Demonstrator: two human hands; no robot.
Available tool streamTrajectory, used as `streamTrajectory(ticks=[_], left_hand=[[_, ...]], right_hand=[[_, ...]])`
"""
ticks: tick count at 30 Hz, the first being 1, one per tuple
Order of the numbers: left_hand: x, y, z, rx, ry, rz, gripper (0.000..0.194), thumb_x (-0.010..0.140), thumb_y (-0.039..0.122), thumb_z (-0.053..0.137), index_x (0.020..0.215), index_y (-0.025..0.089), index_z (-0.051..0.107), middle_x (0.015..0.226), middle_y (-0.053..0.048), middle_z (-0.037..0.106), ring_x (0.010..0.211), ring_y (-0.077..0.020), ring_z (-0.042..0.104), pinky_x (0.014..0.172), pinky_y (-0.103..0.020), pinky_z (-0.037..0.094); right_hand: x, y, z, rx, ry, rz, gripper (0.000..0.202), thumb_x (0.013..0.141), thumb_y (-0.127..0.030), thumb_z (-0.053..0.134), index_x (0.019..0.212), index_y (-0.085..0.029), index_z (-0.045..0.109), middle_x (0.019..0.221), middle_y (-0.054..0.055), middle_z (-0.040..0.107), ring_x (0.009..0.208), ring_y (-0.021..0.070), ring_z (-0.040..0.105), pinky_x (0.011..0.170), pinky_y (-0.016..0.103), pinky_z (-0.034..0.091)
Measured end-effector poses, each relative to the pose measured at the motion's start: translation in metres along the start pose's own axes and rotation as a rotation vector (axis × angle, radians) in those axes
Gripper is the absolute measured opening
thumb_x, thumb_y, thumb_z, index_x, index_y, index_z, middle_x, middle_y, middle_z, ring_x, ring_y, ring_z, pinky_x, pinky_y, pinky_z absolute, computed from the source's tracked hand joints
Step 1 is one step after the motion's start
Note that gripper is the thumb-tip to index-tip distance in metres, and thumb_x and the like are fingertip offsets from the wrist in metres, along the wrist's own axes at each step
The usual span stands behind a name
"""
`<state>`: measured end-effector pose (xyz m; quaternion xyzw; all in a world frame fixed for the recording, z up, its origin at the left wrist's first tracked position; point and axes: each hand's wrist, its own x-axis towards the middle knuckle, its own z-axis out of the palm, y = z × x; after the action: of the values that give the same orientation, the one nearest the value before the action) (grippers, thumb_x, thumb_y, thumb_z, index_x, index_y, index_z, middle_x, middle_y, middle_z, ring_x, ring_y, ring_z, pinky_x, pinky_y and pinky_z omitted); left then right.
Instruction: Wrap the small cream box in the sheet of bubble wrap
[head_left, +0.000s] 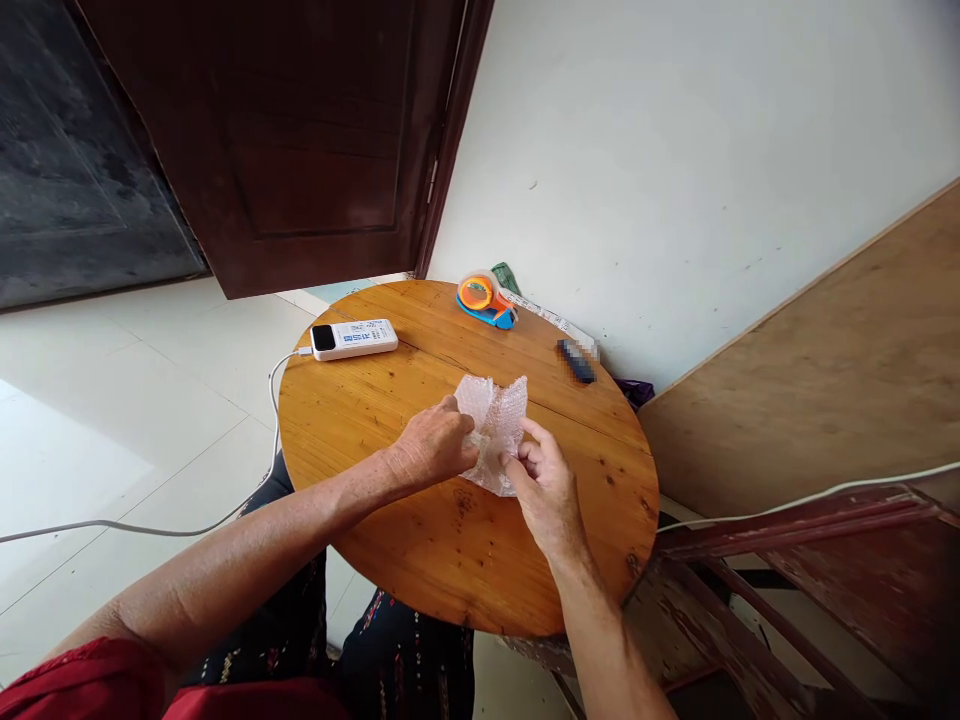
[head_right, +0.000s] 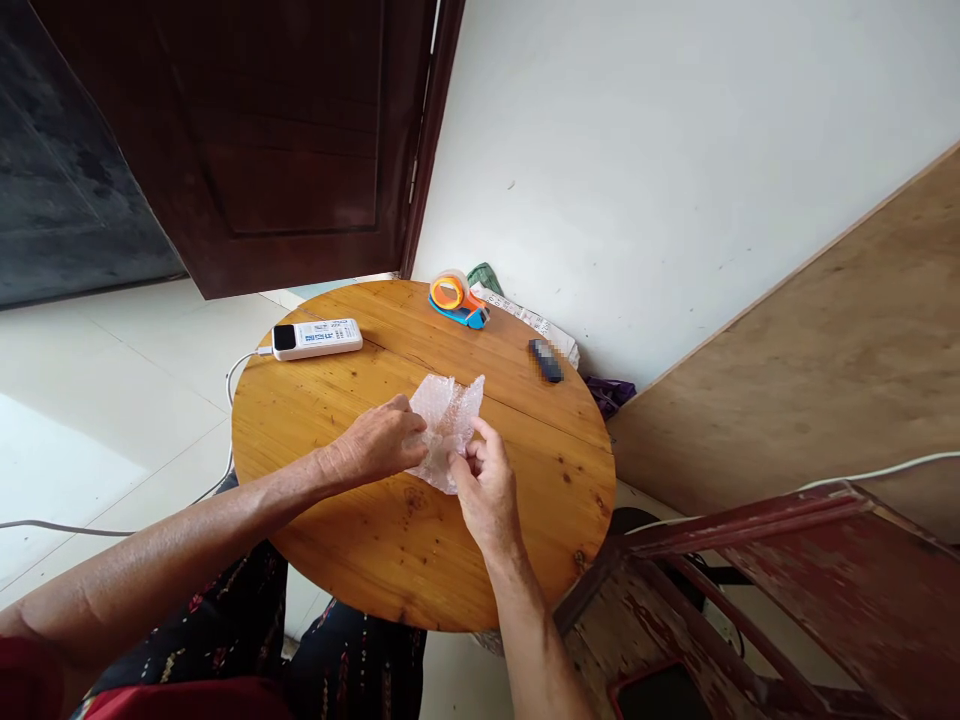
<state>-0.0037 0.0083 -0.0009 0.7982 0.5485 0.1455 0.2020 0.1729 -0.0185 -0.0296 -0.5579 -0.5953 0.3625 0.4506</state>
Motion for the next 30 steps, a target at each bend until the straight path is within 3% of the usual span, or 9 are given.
streamTrajectory(ticks=[10,16,21,23,26,30], left_hand=[[-0.001,0.008,-0.001,-0.062,-0.028,-0.068,0.027,0.088,0.03,0.054,0.094,0.013,0.073,0.105,-0.017,0.063,0.093,-0.0281,0.068,0.081,-0.035,0.053],[-0.004,0.002,0.004,-0.182,-0.016,-0.046,0.027,0.086,0.032,0.054,0.094,0.015,0.073,0.098,-0.014,0.064,0.083,-0.0261,0.067,0.074,-0.034,0.052],[-0.011,-0.003,0.004,-0.371,-0.002,-0.09,0.035,0.08,0.039,0.064,0.103,0.013,0.07,0.098,-0.012,0.065,0.084,-0.0239,0.065,0.073,-0.031,0.051],[-0.016,-0.003,0.006,-0.434,0.03,-0.092,0.046,0.079,0.043,0.066,0.114,0.013,0.066,0.1,-0.011,0.065,0.085,-0.0231,0.064,0.076,-0.031,0.051],[-0.023,0.0,0.012,-0.486,0.11,-0.107,0.063,0.081,0.05,0.065,0.13,0.012,0.057,0.105,-0.012,0.064,0.087,-0.0235,0.064,0.082,-0.034,0.051],[-0.023,0.001,0.022,-0.525,0.153,-0.178,0.064,0.078,0.036,0.067,0.136,0.013,0.052,0.108,-0.011,0.061,0.089,-0.0225,0.063,0.085,-0.035,0.051]], right_hand=[[0.01,-0.011,0.026,0.08,-0.042,0.057,0.062,0.078,-0.038,0.065,0.134,-0.017,0.05,0.081,0.001,0.064,0.064,0.0157,0.059,0.054,0.028,0.05],[0.008,-0.018,0.019,-0.067,-0.147,0.067,0.063,0.084,-0.043,0.059,0.139,-0.015,0.049,0.095,0.009,0.073,0.069,0.0182,0.063,0.053,0.027,0.048],[0.007,-0.028,0.006,-0.037,-0.3,0.129,0.065,0.087,-0.034,0.05,0.148,-0.017,0.038,0.115,0.013,0.073,0.063,0.0139,0.059,0.045,0.024,0.04],[0.006,-0.03,0.003,-0.036,-0.349,0.121,0.064,0.087,-0.029,0.048,0.149,-0.017,0.037,0.118,0.013,0.072,0.065,0.0142,0.061,0.05,0.026,0.044],[0.005,-0.032,0.0,-0.042,-0.409,0.08,0.063,0.087,-0.022,0.044,0.149,-0.018,0.036,0.123,0.012,0.07,0.088,0.0196,0.068,0.07,0.034,0.055],[0.006,-0.034,-0.002,-0.062,-0.494,0.042,0.062,0.088,-0.019,0.042,0.15,-0.016,0.033,0.13,0.013,0.067,0.117,0.0232,0.063,0.097,0.044,0.052]])
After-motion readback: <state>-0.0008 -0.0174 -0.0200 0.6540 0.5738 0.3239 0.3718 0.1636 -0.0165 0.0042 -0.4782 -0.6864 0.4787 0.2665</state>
